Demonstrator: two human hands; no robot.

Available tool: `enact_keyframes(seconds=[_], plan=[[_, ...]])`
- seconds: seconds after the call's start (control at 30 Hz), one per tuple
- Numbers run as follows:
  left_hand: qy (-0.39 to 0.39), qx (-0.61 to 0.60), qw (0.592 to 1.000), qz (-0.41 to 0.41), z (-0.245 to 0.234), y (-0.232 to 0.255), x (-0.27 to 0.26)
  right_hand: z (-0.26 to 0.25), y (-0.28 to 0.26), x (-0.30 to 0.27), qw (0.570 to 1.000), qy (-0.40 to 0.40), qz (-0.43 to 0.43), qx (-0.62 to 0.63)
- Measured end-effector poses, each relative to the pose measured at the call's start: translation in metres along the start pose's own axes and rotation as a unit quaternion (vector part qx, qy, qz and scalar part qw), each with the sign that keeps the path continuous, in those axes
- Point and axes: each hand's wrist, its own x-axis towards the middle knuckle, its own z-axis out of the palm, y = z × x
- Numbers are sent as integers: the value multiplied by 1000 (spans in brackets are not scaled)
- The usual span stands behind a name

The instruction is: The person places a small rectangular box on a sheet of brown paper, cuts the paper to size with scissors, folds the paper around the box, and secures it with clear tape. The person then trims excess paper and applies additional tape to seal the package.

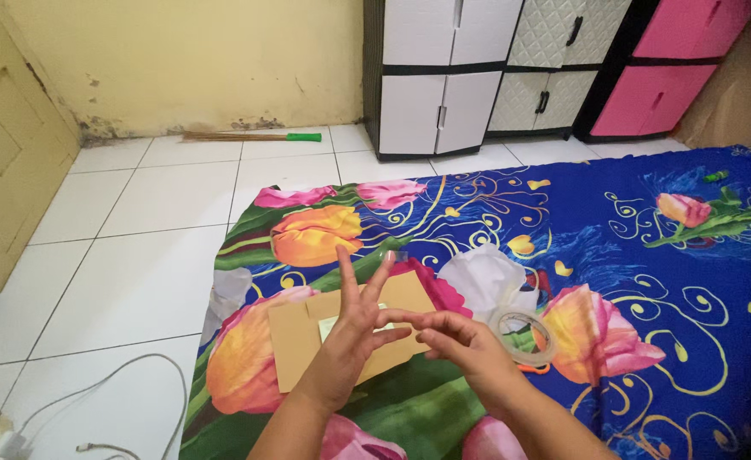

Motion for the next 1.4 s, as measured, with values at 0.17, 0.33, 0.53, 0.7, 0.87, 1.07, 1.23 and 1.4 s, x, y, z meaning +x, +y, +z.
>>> enact_keyframes(seconds=[0.17,0.33,0.53,0.7,0.87,1.07,1.23,1.4], plan=[[-16,76,996,37,-9,-11,1,-8,8,2,999,-20,-21,-22],[86,315,939,106,-31,-43,3,-6,24,16,990,-45,-114,-71],[301,389,871,-17,-94,-61,4,-22,35,27,962,-64,-173,-199],[312,447,835,-68,-108,-67,1,-13,42,38,935,-82,-168,-303],[270,446,846,-112,-116,-75,3,5,62,48,960,-102,-98,-241],[200,459,858,-112,-129,-87,-1,20,79,67,964,-65,-181,-185],[178,482,849,-124,-131,-85,0,34,77,86,963,17,-148,-226],[175,493,842,-133,-128,-81,1,44,81,100,956,54,-153,-244]])
